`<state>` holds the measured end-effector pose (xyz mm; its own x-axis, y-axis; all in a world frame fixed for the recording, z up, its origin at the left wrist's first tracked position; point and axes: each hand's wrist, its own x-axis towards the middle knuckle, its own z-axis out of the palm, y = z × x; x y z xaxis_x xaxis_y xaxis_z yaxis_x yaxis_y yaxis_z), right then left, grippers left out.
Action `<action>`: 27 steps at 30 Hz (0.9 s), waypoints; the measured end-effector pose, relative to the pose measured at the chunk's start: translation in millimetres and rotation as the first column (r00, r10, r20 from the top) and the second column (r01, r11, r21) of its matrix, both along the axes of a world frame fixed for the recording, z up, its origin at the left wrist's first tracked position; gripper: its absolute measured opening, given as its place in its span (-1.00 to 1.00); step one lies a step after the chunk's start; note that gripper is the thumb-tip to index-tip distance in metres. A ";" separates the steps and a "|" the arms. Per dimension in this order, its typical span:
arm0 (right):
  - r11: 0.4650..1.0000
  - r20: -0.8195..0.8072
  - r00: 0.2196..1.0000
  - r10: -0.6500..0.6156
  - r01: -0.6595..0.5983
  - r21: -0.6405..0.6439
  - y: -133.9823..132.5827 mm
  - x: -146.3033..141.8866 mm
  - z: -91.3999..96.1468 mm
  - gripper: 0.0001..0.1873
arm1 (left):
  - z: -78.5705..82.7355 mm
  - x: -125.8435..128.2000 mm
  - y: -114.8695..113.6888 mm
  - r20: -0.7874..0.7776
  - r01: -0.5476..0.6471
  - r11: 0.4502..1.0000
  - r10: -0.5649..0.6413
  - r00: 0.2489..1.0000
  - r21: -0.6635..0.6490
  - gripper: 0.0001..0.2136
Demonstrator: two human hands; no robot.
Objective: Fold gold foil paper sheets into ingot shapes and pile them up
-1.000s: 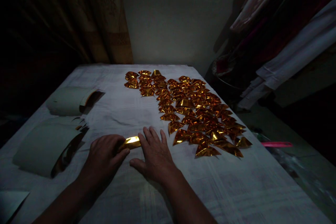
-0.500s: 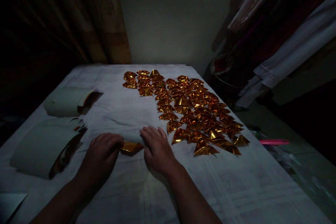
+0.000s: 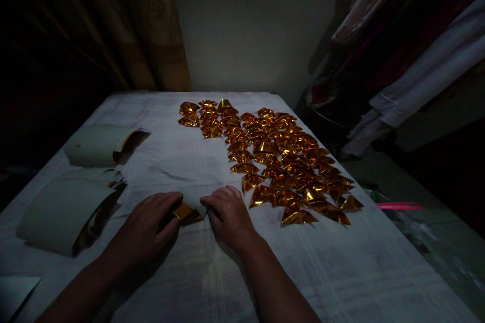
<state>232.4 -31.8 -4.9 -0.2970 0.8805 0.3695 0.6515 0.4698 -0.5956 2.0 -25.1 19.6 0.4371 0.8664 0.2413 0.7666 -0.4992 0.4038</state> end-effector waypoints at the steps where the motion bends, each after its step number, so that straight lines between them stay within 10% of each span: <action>1: 1.000 0.020 1.000 0.000 -0.001 0.015 -0.2 -0.5 -0.1 -0.72 | -0.9 1.5 -2.9 -0.011 -0.009 1.000 0.009 1.000 0.002 -0.62; 12: 0.990 0.174 0.984 0.028 -0.052 0.135 -5.9 -12.7 18.1 -0.80 | -26.7 8.7 -4.3 -0.005 -0.091 0.984 0.093 0.996 0.155 -0.55; 27: 0.992 0.002 0.992 0.124 -0.124 -0.022 -3.4 -10.6 12.2 -0.89 | -7.9 5.0 -0.7 -0.008 0.002 1.000 -0.001 1.000 0.013 -0.74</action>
